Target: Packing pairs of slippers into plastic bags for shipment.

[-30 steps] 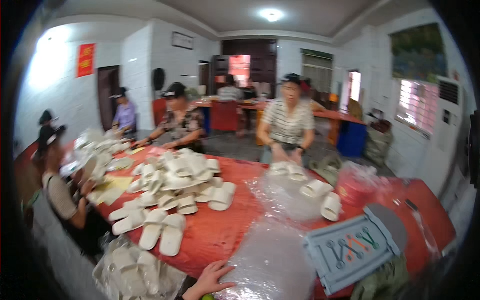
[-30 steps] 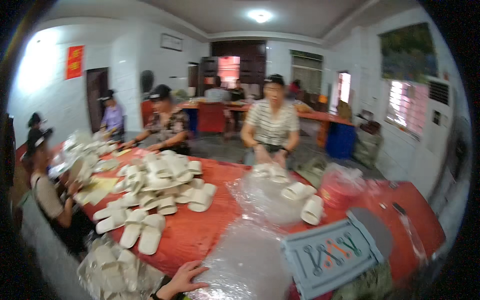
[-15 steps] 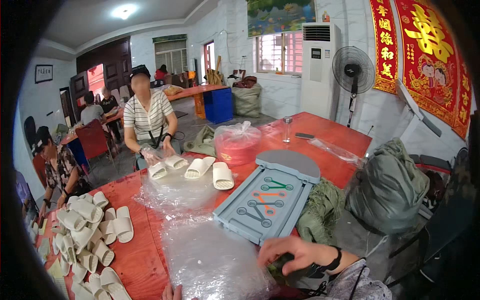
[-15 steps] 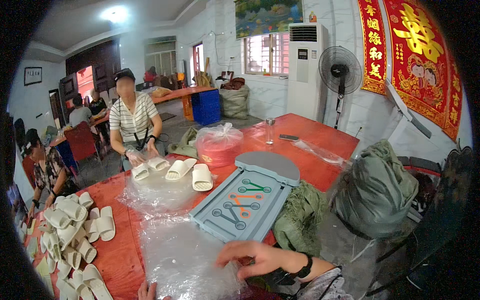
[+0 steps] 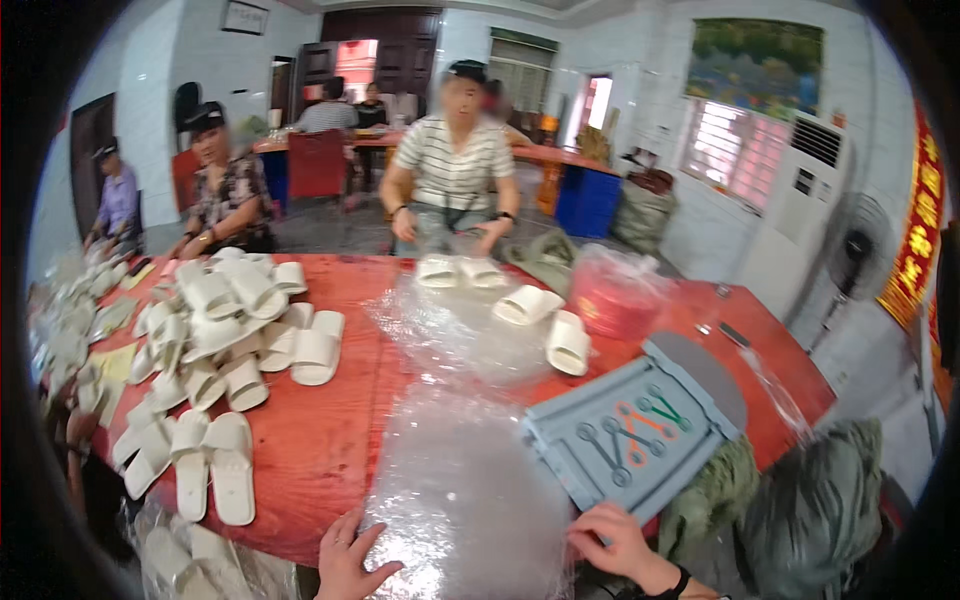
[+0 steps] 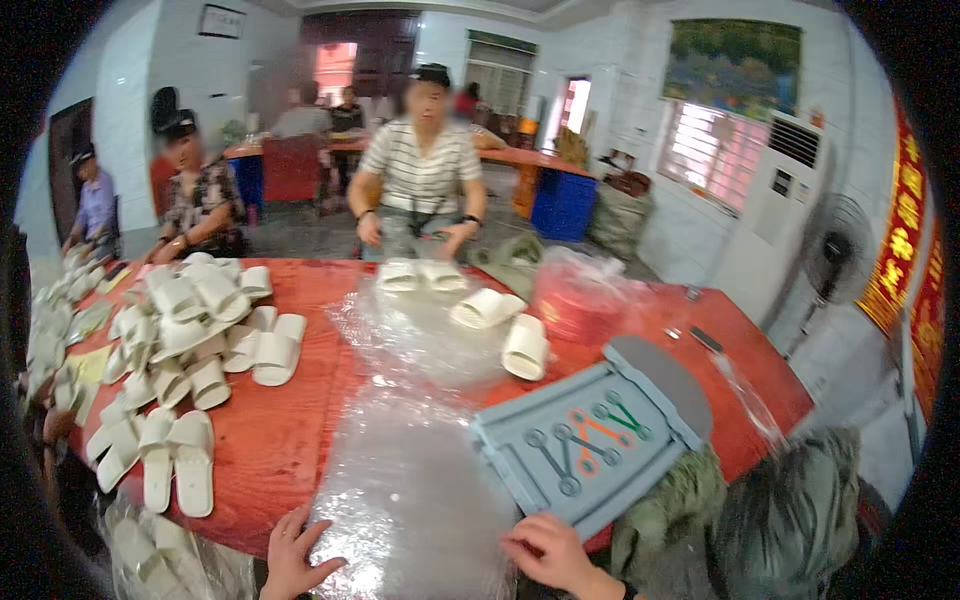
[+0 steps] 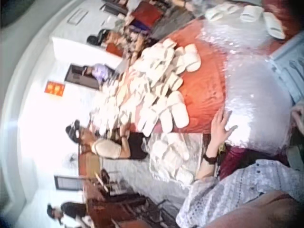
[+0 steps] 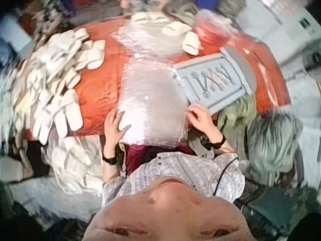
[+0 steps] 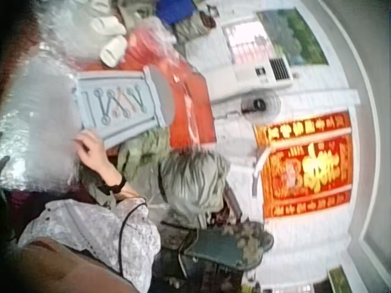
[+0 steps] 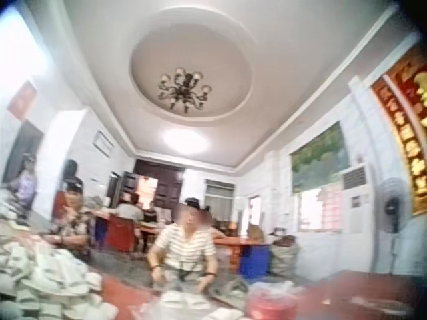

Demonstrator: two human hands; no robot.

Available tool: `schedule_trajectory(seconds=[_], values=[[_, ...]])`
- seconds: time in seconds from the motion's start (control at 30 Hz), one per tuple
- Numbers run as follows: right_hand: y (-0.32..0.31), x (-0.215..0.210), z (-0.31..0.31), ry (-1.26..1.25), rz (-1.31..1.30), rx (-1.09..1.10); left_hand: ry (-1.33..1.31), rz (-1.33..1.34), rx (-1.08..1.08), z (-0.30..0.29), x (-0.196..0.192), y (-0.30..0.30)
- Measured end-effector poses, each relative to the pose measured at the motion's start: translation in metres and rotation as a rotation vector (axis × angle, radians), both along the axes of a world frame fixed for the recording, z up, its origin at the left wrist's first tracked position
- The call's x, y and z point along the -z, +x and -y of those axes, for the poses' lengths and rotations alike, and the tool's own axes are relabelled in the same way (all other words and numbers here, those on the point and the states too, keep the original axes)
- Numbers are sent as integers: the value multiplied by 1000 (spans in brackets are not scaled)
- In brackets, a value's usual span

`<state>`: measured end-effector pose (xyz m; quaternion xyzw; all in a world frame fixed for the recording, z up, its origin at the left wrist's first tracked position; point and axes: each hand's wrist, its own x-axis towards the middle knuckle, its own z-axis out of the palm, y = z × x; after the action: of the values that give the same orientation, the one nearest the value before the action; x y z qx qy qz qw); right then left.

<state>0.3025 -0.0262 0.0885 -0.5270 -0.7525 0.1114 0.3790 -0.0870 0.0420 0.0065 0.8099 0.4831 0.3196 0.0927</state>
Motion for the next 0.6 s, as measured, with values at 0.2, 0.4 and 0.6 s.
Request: schedule_trajectory(seconds=[0.2,0.4,0.6], values=[[-55,49,-23,-34,267,-348,37,10,11,9,-5,-9],[-51,85,-23,-56,307,-243,20,-13,39,9,-8,4],[-48,67,-25,-17,238,-292,49,-21,42,16,1,-2]])
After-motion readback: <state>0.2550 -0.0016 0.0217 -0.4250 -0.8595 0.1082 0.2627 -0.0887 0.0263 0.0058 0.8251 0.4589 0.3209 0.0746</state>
